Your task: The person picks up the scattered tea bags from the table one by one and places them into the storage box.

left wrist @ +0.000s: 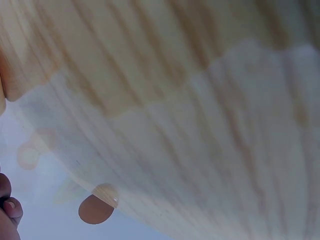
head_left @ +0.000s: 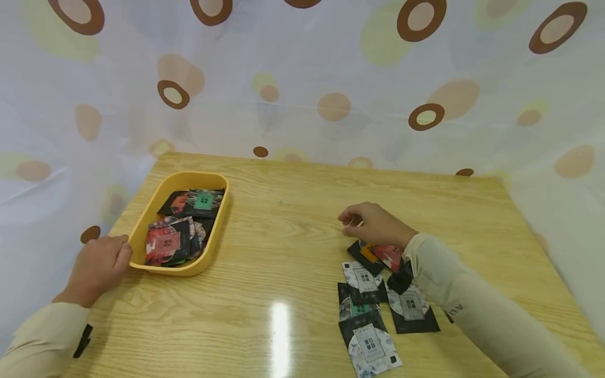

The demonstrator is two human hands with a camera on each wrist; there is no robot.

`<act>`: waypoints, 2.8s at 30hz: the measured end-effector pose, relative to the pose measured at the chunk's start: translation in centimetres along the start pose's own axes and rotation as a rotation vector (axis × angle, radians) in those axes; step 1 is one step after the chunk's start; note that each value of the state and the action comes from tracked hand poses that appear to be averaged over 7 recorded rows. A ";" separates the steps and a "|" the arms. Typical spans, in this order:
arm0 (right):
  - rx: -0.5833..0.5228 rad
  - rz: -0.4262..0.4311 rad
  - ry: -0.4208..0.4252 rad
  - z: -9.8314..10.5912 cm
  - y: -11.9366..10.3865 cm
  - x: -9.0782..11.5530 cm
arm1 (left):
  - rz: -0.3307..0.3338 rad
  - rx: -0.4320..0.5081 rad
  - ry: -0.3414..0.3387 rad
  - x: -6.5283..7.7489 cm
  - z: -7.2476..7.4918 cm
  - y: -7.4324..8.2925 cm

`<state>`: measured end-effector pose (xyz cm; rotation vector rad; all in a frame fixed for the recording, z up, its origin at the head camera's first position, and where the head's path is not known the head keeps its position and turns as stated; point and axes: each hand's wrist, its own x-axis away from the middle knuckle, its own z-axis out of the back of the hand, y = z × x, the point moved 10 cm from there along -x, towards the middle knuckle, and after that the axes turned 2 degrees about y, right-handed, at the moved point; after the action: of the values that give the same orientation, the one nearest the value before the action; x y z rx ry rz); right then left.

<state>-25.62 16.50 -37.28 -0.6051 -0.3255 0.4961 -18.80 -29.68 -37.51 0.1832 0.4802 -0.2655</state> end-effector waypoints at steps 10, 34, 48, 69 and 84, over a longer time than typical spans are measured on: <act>0.229 -0.157 0.006 1.9 7.5 3.3 | 0.038 0.001 -0.036 0.2 -0.3 -0.4; 0.368 -0.214 0.020 3.4 14.8 9.2 | 0.042 0.004 -0.048 0.1 0.0 0.1; 0.181 -0.118 0.045 4.2 13.8 8.2 | 0.025 -0.002 -0.032 0.1 0.0 0.0; -0.478 -0.210 0.002 3.6 2.9 0.5 | 0.016 -0.044 -0.043 -0.2 0.4 0.5; -0.676 -0.188 -0.016 -2.5 -8.4 -10.4 | 0.015 -0.066 -0.042 -0.3 -0.1 0.5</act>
<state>-30.34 3.85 -35.62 -1.2122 -0.5666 0.1993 -18.94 -29.13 -37.41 0.1170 0.4456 -0.2384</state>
